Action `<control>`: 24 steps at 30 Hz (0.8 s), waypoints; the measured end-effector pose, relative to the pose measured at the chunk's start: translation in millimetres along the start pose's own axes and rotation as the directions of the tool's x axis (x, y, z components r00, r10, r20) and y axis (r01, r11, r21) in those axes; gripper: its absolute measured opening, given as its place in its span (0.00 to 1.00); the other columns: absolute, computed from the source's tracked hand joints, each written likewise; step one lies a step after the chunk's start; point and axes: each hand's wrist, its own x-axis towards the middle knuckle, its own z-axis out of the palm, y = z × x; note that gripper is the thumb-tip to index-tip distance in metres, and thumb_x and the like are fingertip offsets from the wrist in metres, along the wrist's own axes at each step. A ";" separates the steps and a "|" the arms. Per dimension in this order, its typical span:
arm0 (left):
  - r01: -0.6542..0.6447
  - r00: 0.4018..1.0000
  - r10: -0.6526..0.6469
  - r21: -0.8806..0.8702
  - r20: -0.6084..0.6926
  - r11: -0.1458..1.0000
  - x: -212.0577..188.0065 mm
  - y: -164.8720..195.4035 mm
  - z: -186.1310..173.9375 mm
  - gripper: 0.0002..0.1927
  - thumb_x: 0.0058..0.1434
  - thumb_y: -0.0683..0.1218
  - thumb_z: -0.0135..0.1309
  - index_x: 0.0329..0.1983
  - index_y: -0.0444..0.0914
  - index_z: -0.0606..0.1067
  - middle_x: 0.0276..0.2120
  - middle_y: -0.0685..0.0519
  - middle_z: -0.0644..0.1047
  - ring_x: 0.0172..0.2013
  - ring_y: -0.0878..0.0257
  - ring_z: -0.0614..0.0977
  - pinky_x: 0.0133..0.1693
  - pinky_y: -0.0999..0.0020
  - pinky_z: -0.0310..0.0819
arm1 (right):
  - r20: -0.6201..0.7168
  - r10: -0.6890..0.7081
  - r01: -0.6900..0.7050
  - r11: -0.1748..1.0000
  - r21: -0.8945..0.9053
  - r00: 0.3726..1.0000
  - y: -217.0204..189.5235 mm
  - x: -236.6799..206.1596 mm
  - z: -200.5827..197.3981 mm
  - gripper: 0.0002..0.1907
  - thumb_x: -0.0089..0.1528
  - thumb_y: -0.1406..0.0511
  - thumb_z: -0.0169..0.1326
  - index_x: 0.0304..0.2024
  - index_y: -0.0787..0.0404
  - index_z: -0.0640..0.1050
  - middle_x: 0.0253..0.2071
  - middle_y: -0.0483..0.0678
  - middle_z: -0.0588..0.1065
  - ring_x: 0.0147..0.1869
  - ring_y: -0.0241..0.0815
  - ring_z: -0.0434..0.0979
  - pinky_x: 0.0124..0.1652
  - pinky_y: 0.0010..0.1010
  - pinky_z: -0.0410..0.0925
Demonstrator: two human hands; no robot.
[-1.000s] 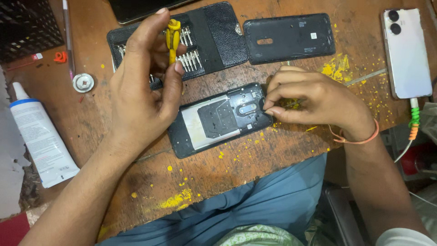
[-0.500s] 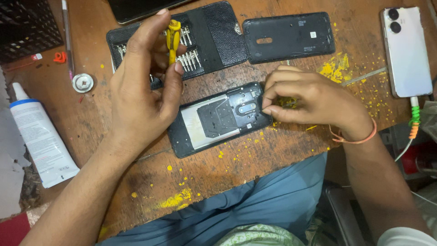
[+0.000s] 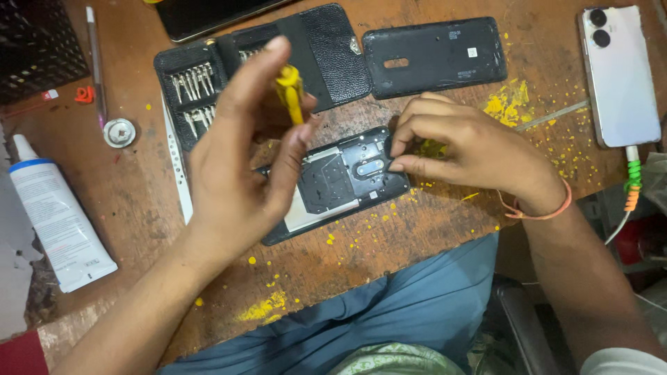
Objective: The person uses a yellow screwdriver to remove screws from the back of a disassembled smartphone. They then use a metal spudger to scrape residue from the phone's back cover. The person handles the phone body and back cover throughout the process.
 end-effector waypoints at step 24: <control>0.032 0.999 -0.013 -0.379 0.052 0.925 0.5 3.7 72.2 0.24 0.80 0.32 0.49 0.73 0.39 0.57 0.66 0.51 0.68 0.59 0.65 0.81 0.61 0.72 0.80 | 0.070 -0.084 0.078 0.993 0.083 0.994 16.9 -9.1 -3.3 0.19 0.58 0.58 0.63 0.48 0.62 0.81 0.46 0.47 0.77 0.57 0.48 0.73 0.59 0.44 0.64</control>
